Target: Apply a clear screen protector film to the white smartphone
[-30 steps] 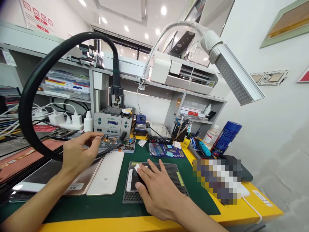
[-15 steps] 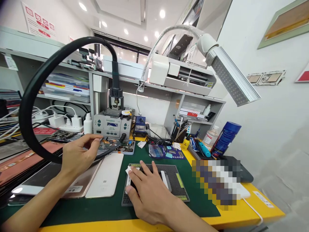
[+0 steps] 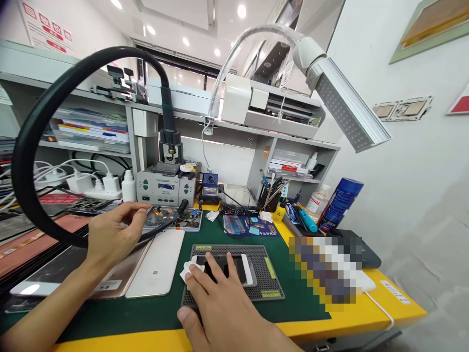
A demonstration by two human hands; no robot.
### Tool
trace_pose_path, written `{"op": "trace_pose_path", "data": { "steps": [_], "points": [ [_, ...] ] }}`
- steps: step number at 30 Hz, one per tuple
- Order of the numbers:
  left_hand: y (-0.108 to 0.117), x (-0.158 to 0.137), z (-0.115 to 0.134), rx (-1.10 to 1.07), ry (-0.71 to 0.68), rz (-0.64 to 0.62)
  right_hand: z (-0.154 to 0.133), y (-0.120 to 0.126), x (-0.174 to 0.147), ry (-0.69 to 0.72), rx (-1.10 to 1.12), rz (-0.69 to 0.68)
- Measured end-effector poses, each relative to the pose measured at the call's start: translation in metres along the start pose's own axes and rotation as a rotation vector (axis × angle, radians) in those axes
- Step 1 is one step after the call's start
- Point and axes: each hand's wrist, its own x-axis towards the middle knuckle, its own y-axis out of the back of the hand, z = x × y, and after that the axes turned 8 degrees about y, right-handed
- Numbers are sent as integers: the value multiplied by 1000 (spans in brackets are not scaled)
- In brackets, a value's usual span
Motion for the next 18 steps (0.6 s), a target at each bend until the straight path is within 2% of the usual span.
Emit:
{"op": "trace_pose_path", "data": {
  "steps": [6, 11, 18],
  "points": [
    [0, -1, 0, 25, 1, -26, 7, -16, -7, 62, 2, -15],
    [1, -1, -1, 41, 13, -38, 18, -25, -21, 34, -55, 25],
    [1, -1, -2, 49, -9, -52, 32, -26, -49, -6, -249, 96]
  ]
}}
